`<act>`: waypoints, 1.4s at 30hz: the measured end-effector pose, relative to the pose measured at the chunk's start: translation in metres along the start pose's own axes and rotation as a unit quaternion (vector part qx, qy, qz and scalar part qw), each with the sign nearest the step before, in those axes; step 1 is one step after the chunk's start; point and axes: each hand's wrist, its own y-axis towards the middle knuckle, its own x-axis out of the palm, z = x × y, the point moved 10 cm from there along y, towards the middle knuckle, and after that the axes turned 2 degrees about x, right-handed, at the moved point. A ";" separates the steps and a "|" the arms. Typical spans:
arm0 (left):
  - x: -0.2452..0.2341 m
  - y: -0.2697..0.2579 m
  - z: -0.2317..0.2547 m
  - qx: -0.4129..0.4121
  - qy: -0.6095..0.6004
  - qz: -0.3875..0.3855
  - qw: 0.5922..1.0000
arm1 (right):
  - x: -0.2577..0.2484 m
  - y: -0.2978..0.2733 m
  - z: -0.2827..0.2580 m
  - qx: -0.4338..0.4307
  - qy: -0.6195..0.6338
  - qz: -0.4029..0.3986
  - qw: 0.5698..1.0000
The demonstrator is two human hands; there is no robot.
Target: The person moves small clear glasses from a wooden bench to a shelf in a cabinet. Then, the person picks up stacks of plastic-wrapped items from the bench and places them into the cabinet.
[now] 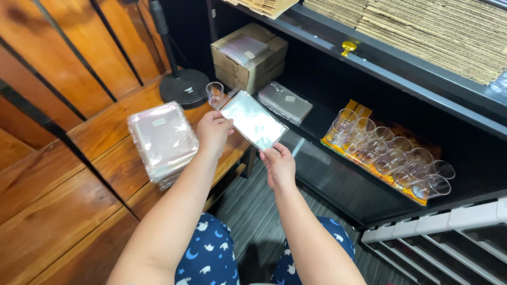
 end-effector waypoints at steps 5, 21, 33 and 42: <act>0.037 0.031 -0.026 -0.021 0.000 -0.014 1.000 | -0.018 0.027 -0.024 -0.043 -0.020 0.030 0.998; 0.138 0.117 -0.064 -0.055 0.006 -0.007 0.998 | -0.031 0.129 -0.099 -0.172 -0.144 0.118 0.967; 0.158 0.167 -0.097 -0.016 0.286 0.008 0.958 | -0.042 0.191 -0.098 -0.156 -0.269 0.149 0.939; 0.155 0.182 -0.108 -0.040 0.281 0.016 0.959 | -0.045 0.182 -0.098 -0.155 -0.276 0.176 0.932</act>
